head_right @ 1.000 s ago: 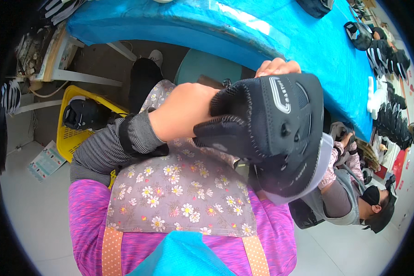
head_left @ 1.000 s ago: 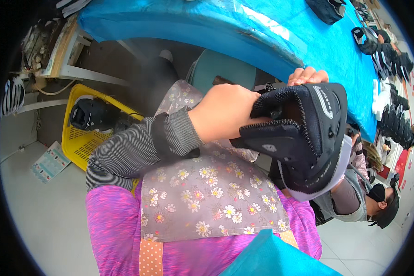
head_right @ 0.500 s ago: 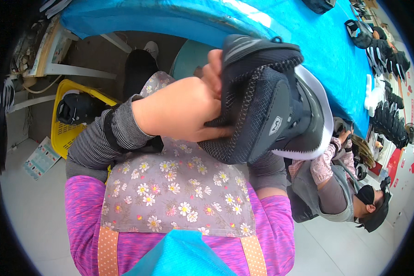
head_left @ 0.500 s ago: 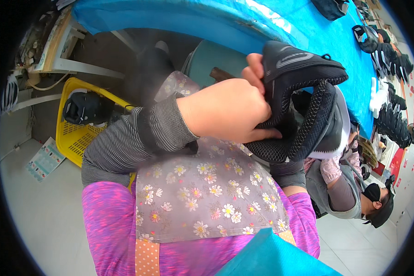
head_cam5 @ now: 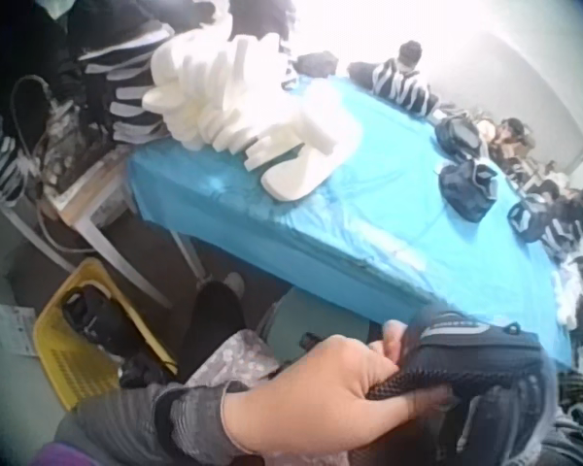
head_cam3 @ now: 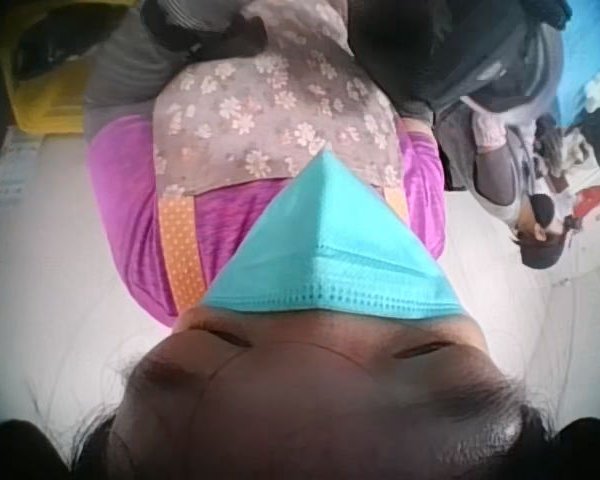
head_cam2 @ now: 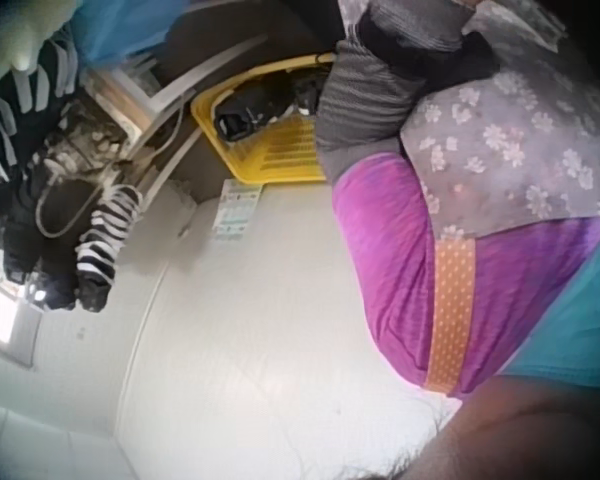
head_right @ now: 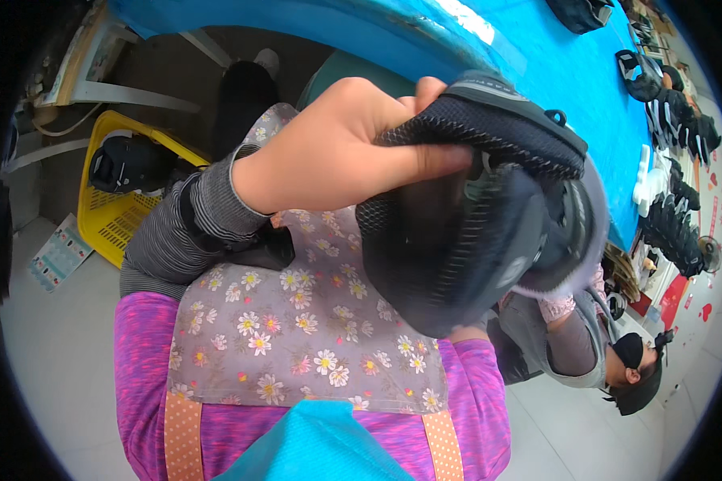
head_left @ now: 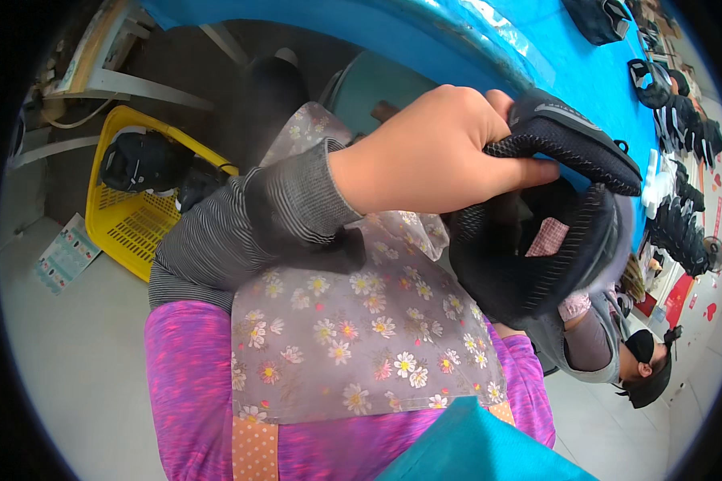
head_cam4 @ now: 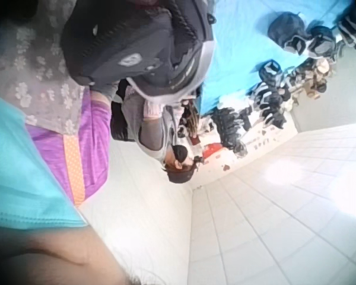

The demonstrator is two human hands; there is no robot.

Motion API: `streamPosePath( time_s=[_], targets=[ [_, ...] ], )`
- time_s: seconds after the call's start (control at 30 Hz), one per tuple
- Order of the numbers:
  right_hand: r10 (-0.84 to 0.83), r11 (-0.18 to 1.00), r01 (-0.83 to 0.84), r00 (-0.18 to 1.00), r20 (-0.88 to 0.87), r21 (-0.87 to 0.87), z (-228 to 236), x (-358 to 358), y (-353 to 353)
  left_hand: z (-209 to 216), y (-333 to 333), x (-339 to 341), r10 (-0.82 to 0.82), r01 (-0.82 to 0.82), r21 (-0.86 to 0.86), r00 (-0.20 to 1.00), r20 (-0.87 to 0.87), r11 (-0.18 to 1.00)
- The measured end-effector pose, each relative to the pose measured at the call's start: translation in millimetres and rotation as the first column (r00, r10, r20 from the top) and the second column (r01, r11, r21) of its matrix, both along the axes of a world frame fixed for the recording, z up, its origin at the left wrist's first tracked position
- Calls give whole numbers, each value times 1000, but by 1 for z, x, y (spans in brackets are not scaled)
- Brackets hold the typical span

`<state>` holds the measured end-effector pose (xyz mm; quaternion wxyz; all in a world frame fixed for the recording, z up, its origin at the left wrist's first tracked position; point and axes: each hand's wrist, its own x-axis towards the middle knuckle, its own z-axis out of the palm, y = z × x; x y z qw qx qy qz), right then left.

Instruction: The person is inserting and aligning foam and fabric linings into shoe uppers.

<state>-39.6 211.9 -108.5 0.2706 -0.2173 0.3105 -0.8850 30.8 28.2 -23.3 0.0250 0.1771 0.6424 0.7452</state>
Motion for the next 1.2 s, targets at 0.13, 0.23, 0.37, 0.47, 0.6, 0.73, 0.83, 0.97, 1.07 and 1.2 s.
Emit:
streamPosePath(
  time_s=[0.13,0.23,0.37,0.47,0.6,0.73,0.83,0.97,1.07,1.2],
  targets=[
    [-25,1000,25,999,22,3,1,6,6,-14,11,-7,12,-14,120,1000,11,993],
    [2,1000,-2,999,34,11,-1,4,-7,-13,-12,-3,-22,29,-34,980,199,999],
    [-77,996,79,996,-43,45,2,1,7,-3,-23,3,10,33,-442,995,95,897],
    [-115,990,122,989,-90,77,0,0,6,-13,-25,9,49,-61,-526,998,-36,848],
    [-286,837,407,895,-342,365,28,32,-16,11,-41,1,27,8,-662,999,43,750],
    [199,565,674,450,-871,477,52,15,1,-18,-30,7,39,-264,-598,932,-361,757],
    [-99,622,663,594,-798,417,44,20,-18,-15,-21,20,222,-434,-484,873,-435,760],
    [-513,771,590,798,-316,239,39,23,-12,-13,-14,24,215,-375,-407,897,-385,833],
    [-421,849,511,809,-411,137,46,17,7,-5,-17,28,88,-176,-491,976,-198,853],
    [-102,981,144,950,-295,127,50,-2,8,7,-17,43,-20,-193,-655,953,-303,730]
  ],
)
